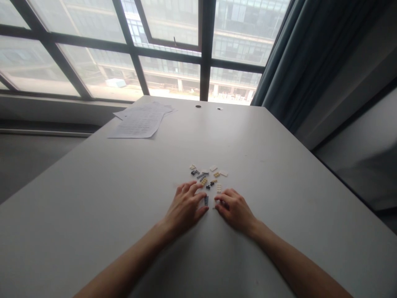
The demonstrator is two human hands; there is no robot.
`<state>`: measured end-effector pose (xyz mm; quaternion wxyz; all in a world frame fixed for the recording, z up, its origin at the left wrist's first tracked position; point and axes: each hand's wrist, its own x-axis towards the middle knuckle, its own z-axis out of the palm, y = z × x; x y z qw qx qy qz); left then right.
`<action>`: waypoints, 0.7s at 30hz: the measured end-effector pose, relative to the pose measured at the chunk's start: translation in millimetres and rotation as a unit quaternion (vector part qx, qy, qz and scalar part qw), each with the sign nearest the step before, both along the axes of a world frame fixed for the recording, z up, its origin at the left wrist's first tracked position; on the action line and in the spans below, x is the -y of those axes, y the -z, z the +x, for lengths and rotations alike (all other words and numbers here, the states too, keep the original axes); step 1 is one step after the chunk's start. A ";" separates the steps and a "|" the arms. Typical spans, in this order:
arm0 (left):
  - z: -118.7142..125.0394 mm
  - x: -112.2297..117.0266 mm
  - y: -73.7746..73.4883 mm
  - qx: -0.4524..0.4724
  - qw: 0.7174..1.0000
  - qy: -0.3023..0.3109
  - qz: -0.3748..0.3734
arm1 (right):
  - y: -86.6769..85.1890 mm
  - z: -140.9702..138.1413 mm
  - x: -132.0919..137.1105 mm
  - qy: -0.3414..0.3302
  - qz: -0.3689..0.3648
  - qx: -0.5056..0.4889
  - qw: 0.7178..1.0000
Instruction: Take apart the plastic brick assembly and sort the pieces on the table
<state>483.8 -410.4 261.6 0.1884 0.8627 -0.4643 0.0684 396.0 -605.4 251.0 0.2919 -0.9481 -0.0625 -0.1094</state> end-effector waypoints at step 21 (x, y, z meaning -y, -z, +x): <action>1.5 7.7 0.3 0.013 1.000 0.028 0.000 | -0.1 -1.0 -3.3 0.004 0.005 0.010 1.000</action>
